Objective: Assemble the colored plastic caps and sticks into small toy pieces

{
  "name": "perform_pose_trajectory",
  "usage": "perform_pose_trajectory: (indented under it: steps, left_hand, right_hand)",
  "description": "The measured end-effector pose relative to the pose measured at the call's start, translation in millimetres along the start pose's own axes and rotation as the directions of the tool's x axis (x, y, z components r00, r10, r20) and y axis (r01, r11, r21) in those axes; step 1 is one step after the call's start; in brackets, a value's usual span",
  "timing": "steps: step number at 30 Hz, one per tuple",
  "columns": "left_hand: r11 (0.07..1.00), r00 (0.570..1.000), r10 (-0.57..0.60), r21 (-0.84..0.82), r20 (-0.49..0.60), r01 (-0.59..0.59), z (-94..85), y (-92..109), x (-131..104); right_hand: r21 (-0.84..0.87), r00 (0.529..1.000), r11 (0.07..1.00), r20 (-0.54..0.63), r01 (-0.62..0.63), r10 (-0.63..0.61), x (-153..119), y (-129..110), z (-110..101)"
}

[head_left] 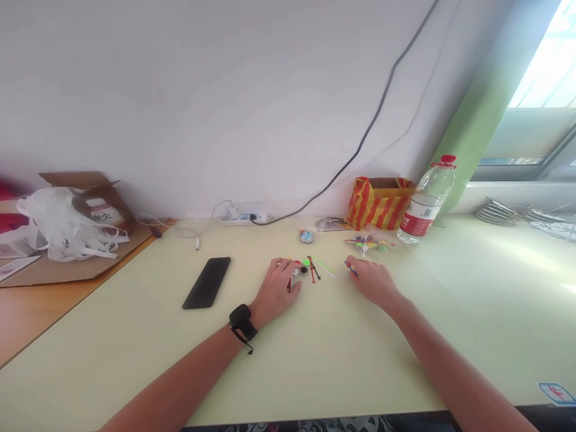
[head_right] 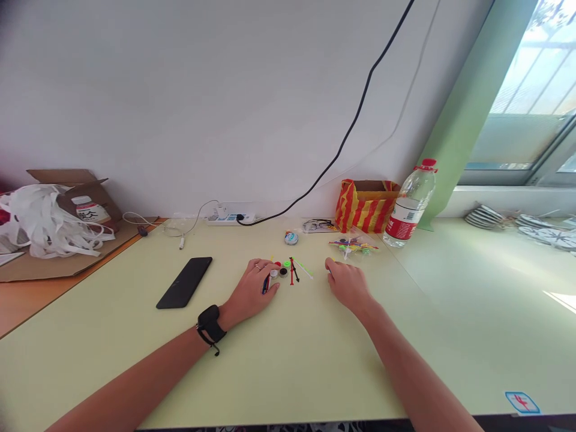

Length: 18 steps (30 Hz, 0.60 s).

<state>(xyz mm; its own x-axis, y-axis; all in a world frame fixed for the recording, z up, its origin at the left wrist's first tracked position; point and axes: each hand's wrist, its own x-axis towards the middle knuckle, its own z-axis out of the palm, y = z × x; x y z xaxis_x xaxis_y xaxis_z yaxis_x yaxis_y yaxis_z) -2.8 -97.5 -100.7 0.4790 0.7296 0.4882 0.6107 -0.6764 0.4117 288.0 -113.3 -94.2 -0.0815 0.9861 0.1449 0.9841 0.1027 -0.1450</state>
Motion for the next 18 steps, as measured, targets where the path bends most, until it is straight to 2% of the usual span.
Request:
perform_pose_trajectory:
  steps: [4, 9, 13, 18]
  left_hand:
    - [0.998, 1.0, -0.023, 0.059, 0.015, 0.022, 2.6, -2.3, -0.8]
    - [0.985, 0.996, -0.092, 0.149, 0.021, 0.088, 6.6, -8.0, -3.9]
    - [0.965, 0.991, -0.133, 0.229, 0.012, 0.127, 9.0, -15.9, -6.3]
    - [0.962, 0.985, -0.166, 0.227, 0.05, 0.151, 13.0, -27.7, -8.4]
  right_hand:
    - [0.008, 0.994, 0.999, -0.095, 0.051, -0.05, 2.3, 3.6, 3.5]
    - [0.227, 0.953, 0.931, -0.171, 0.284, -0.249, -5.3, -15.3, 10.0]
    - [0.351, 0.912, 0.842, -0.176, 0.41, -0.371, -13.3, -30.5, 18.1]
    - [0.375, 0.909, 0.83, -0.116, 0.412, -0.4, -15.1, -31.2, 23.2]
